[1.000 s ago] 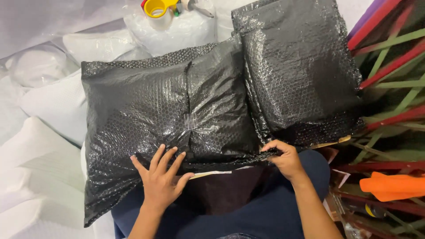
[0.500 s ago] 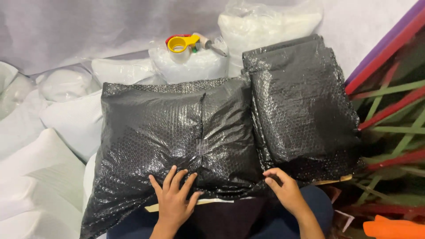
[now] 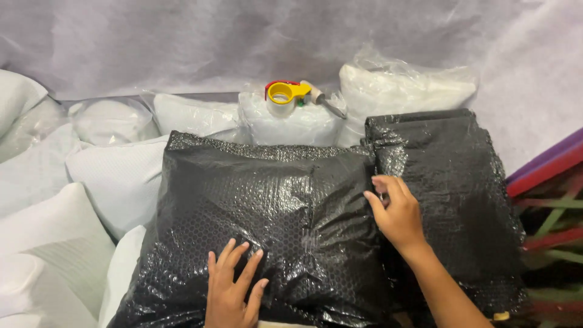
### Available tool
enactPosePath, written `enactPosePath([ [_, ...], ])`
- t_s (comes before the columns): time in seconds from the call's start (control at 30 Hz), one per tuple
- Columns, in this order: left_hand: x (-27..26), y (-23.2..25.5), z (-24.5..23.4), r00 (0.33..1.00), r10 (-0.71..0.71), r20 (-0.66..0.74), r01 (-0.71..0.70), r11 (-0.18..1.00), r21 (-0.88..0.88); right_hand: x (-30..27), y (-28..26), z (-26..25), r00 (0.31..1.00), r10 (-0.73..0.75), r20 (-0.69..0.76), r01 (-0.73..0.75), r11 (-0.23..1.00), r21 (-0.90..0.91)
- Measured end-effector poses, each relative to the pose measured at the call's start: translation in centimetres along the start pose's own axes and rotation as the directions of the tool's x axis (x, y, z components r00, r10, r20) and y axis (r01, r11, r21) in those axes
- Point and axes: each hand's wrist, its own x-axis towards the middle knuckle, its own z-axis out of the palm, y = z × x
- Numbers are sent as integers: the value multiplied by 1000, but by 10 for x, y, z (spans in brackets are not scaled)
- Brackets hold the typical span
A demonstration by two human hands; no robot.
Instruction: Wrapping a white pillow in a black bubble wrap mailer and sealing it with a tape dispenser.
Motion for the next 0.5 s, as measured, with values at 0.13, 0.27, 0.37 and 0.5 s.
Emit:
enactPosePath([
  [0.13, -6, -30, 32, 999, 38, -20, -37, 998, 48, 107, 15, 86, 987, -156, 32, 158, 979, -128],
  [0.27, -17, -50, 66, 995, -87, 47, 73, 967, 243, 196, 6, 165, 961, -227, 157, 261, 935, -242],
  [0.37, -10, -39, 84, 971, -189, -146, 217, 953, 213, 248, 7, 217, 954, -230, 192, 279, 918, -281],
  [0.5, 3, -44, 99, 864, -177, -472, 280, 947, 159, 289, -17, 245, 962, -25, 272, 94, 965, -246],
])
